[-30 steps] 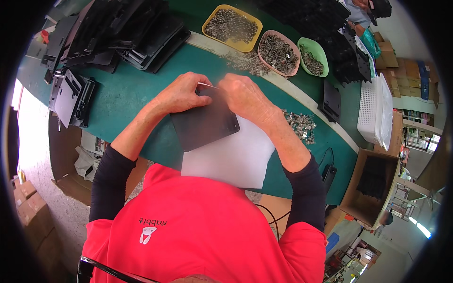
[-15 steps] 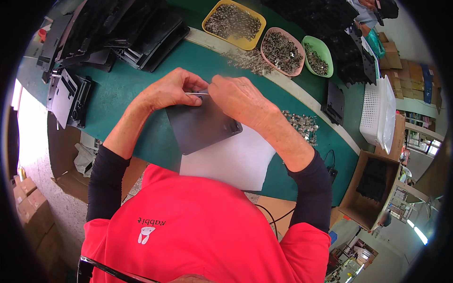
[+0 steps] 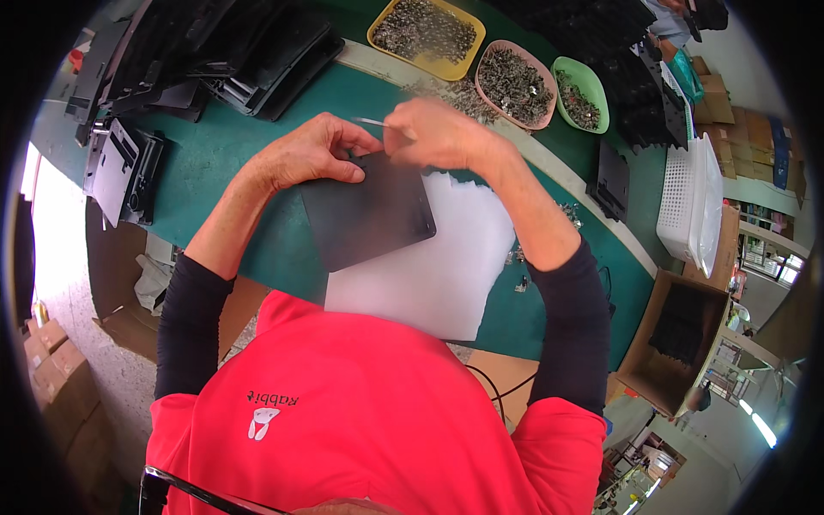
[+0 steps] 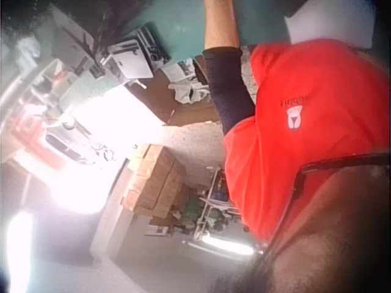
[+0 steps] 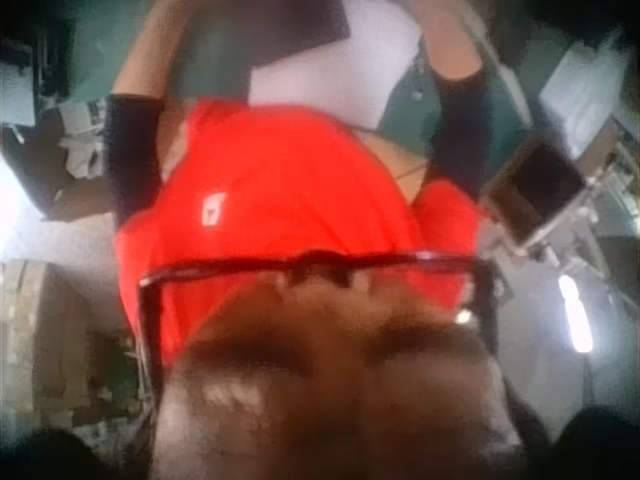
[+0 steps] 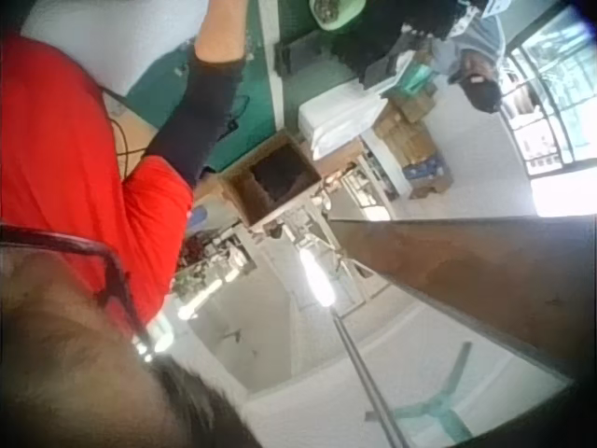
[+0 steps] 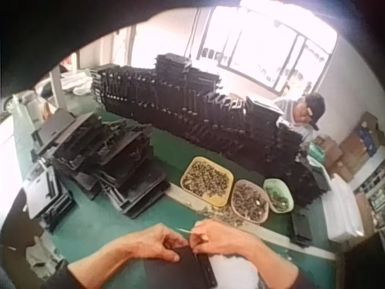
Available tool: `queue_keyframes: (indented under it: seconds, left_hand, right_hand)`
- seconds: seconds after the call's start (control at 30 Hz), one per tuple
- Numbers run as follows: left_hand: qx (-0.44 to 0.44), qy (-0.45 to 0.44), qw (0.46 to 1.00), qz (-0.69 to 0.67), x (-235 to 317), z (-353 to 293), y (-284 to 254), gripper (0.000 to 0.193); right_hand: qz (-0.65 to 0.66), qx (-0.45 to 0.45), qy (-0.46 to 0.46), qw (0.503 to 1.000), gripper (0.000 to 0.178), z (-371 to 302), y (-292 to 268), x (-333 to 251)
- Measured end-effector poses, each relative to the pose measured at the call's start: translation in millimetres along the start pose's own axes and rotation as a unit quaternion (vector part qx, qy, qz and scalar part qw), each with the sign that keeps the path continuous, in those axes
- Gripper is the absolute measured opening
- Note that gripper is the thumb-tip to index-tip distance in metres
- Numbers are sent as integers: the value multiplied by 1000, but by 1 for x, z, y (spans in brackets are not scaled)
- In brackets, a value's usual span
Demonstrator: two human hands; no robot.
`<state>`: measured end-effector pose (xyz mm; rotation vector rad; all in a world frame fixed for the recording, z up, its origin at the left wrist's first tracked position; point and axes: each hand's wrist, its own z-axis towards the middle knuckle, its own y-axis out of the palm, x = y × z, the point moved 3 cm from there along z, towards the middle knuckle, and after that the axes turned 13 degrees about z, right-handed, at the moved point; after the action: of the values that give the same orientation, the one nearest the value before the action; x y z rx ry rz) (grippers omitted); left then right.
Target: The person assembles a black electronic device by inserting small metal components into slots on its surface using a screwdriver. They repeatedly pick up components from a pile on the table, position them on the device, and secure them with the tool. The person works on multiple units sequentially, moving finished items aside and bringing new ones into the workspace.
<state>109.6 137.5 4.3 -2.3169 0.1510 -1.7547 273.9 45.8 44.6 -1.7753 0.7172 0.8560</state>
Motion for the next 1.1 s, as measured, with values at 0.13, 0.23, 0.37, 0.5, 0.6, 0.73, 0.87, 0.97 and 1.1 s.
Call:
queue_keyframes:
  seconds: [0.13, 0.23, 0.37, 0.5, 0.6, 0.73, 0.87, 0.97, 1.1]
  left_hand:
    - [-1, -9, 1000, 17, 2, -2, 1, 49]
    - [11, -10, 1000, 16, 0, -1, 0, 48]
    - [21, -13, 998, 60, 8, 0, 4, 48]
    - [96, 17, 974, 203, 16, -8, 13, 51]
    - [93, -20, 980, 173, 21, -17, 26, 53]
    - [143, -51, 970, 190, 28, -32, 42, 49]
    - [182, -62, 966, 176, 22, -34, 51, 47]
    - [184, -68, 971, 141, 22, -33, 53, 46]
    - [176, -75, 974, 123, 27, -34, 52, 46]
  right_hand:
    - [85, -87, 251, 960, 26, 14, -7, -5]
    - [79, -90, 232, 965, 25, 16, -6, -7]
    - [68, 10, 176, 982, 30, 1, 2, -6]
    - [-13, 243, 73, 967, 26, -44, 5, -5]
    - [-163, 230, 90, 955, 24, -78, 39, -20]
    - [-203, 227, 133, 943, 31, -94, 71, -52]
    - [-277, 284, 104, 912, 43, -92, 92, -50]
    - [-303, 289, 105, 902, 49, -88, 101, -44]
    - [-315, 289, 110, 897, 52, -83, 105, -43]
